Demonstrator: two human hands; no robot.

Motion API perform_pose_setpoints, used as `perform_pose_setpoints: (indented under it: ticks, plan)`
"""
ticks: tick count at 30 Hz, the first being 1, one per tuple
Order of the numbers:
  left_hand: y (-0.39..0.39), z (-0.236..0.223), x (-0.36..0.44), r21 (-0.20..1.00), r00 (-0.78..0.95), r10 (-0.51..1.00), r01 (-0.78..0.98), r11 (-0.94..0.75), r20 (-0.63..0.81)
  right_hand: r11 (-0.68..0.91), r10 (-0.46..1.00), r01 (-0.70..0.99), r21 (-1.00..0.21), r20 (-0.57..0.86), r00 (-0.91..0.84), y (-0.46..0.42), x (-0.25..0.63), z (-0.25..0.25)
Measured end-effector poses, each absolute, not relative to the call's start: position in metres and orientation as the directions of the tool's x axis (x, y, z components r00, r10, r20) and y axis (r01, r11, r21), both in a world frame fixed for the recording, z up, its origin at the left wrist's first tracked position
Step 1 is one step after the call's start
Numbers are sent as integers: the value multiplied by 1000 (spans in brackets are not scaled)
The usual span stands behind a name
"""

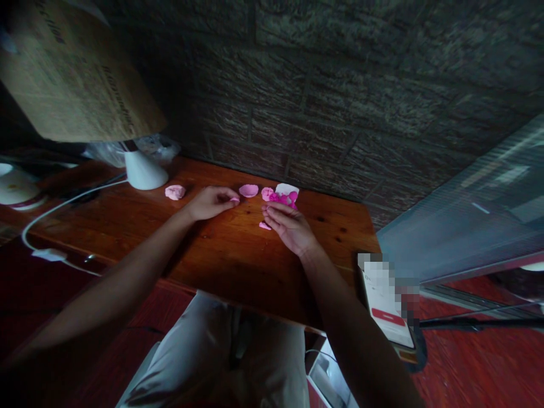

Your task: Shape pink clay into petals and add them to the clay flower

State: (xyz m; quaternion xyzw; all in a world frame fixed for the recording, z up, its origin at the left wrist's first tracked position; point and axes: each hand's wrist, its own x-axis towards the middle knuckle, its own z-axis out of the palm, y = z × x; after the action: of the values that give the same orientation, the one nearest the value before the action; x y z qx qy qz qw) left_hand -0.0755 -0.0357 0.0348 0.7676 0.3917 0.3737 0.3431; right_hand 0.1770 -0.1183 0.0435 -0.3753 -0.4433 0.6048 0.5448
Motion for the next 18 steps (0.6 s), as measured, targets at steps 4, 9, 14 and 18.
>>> perform_pose_setpoints:
  ticks: [4, 9, 14, 18]
  plan:
    - [-54, 44, -54, 913, 554, 773, 53, -404, 310, 9, 993, -318, -948, 46, -108, -119, 173, 44]
    - [-65, 45, -36, 944, 587, 751, -77, -320, 303, 179, 983, -115, -977, 183, -24, -120, 166, 41]
    - [-63, 38, -33, 935, 535, 773, -109, -337, 341, 295, 955, 6, -955, 295, 16, -122, 163, 42]
    - [-63, 35, -30, 921, 546, 752, -107, -375, 369, 334, 943, 54, -941, 334, -8, -123, 163, 42]
